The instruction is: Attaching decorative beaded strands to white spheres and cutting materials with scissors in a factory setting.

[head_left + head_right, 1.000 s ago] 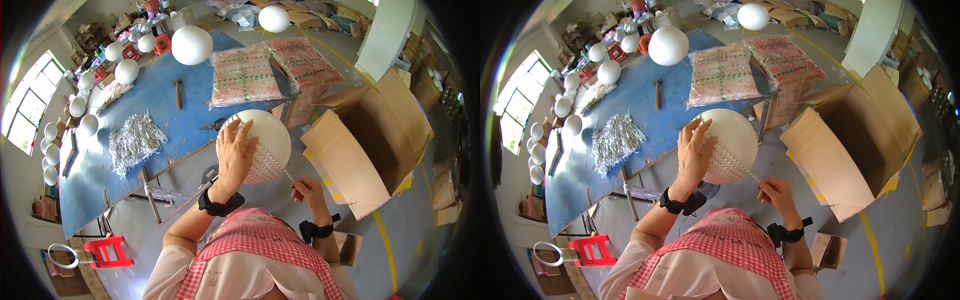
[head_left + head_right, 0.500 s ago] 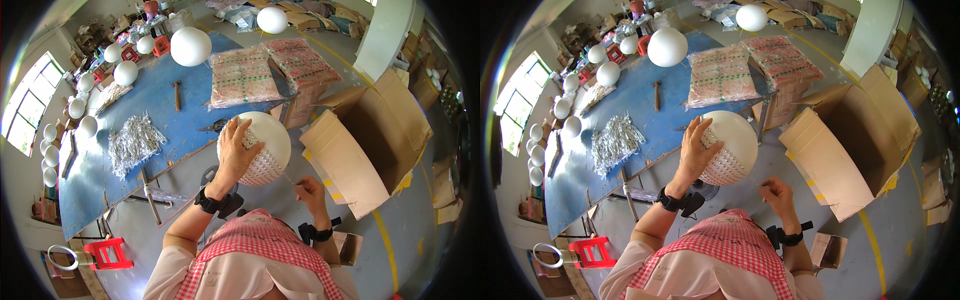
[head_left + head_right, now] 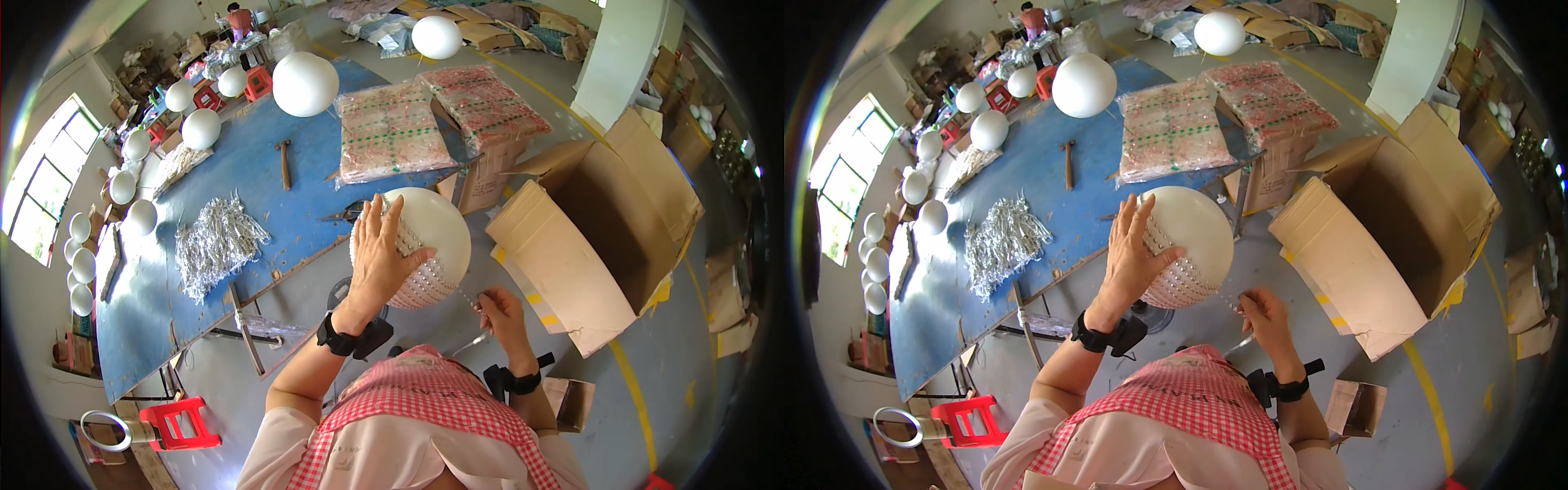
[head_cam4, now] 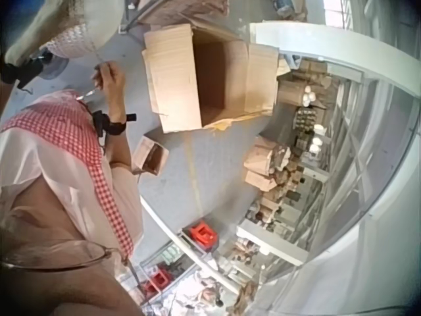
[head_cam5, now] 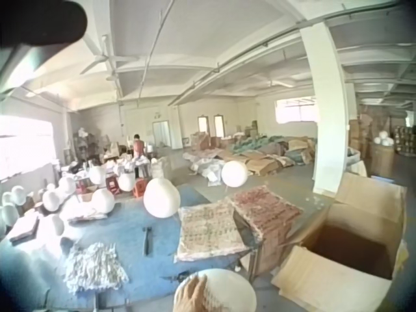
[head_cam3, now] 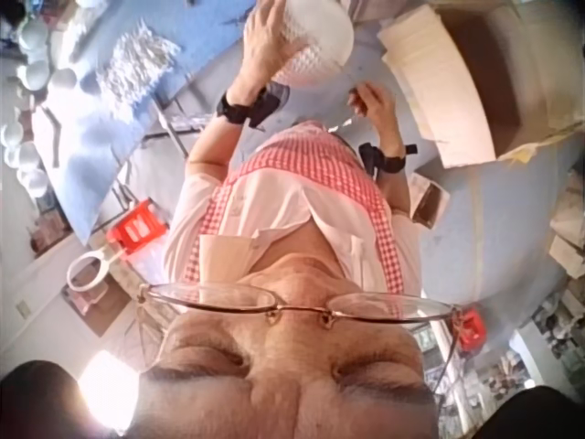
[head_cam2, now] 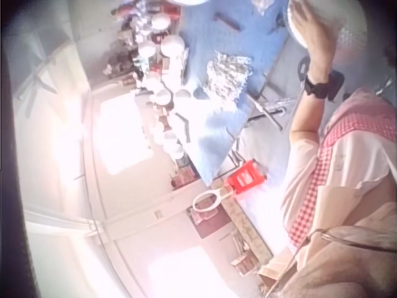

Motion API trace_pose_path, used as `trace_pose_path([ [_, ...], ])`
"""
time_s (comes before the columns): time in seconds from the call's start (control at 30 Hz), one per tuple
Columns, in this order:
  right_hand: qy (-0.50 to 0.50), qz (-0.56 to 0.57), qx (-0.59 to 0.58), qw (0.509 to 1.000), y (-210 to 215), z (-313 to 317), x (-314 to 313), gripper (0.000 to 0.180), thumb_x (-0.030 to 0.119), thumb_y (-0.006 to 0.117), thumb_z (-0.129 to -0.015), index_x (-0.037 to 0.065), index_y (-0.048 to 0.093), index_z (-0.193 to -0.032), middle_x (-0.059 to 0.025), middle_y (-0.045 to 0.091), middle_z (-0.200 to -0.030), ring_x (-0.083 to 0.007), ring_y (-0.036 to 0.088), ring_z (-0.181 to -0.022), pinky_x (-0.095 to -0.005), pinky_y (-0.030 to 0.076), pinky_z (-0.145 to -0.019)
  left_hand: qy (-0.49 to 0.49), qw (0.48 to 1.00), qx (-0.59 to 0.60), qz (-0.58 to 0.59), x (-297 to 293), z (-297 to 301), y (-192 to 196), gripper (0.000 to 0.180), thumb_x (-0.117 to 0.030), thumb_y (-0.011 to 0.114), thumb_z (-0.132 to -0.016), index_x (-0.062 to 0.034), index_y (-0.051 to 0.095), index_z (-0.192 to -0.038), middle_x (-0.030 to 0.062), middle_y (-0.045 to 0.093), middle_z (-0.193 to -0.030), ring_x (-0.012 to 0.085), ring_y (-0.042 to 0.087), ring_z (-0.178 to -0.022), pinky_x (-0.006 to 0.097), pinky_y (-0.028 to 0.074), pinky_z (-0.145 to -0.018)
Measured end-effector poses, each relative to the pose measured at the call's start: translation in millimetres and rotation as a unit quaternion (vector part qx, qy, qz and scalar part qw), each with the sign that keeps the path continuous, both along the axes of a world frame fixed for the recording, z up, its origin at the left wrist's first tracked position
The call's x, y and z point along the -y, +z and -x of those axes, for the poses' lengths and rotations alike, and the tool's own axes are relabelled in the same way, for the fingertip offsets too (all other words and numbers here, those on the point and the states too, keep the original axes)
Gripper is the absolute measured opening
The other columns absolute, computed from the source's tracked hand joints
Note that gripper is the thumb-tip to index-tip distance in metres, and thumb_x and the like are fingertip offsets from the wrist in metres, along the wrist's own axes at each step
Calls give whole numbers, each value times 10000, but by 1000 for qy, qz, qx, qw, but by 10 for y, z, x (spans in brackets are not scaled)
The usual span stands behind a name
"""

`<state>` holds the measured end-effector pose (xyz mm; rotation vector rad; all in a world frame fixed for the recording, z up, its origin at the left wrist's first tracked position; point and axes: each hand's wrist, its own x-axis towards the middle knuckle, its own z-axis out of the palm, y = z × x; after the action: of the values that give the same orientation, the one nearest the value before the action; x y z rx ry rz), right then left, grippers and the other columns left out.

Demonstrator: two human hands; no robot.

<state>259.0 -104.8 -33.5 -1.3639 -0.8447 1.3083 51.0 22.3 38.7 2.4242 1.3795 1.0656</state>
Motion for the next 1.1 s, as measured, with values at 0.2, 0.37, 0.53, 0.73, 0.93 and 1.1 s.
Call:
trace_pose_path([
  [0.2,-3,-122,105,987,39,-7,85,116,96,612,-880,5,644,-815,-7,607,-668,-42,498,-553,-204,360,-486,-30,998,42,32,23,6,-8,718,-289,752,-755,-54,434,-1355,250,362,-1397,408,359,-1286,468,311,-1058],
  [0.37,87,-93,43,991,257,26,173,127,97,616,-879,3,652,-801,2,585,-625,-49,493,-535,-194,361,-485,-56,998,39,-3,8,-11,-22,721,-259,762,-739,-47,433,-1345,243,369,-1390,416,364,-1272,475,323,-1042],
  [0.53,102,-30,-54,993,369,-29,208,141,106,609,-889,0,652,-807,-6,589,-622,-46,497,-530,-197,365,-482,-41,998,45,4,10,-10,-24,720,-261,768,-732,-58,441,-1340,247,347,-1408,413,331,-1300,477,303,-1063],
  [0.73,79,-39,29,996,164,40,88,176,138,580,-912,4,641,-816,-9,599,-639,-43,499,-532,-195,376,-496,-37,998,52,30,-13,6,10,703,-262,765,-735,-68,453,-1334,257,333,-1424,421,300,-1326,488,277,-1078],
  [0.93,89,6,57,994,89,5,52,198,167,557,-934,2,641,-863,-17,616,-667,-43,503,-533,-193,392,-502,51,993,-45,-97,109,-15,83,628,-249,740,-771,-99,491,-1328,214,412,-1374,366,383,-1282,471,316,-1044],
  [1.1,89,-11,36,995,52,5,58,200,167,546,-944,9,634,-858,-33,622,-681,-38,480,-516,-189,381,-488,12,1000,21,-15,44,32,104,591,-244,703,-806,-86,482,-1331,193,452,-1313,367,419,-1210,472,322,-1012],
])
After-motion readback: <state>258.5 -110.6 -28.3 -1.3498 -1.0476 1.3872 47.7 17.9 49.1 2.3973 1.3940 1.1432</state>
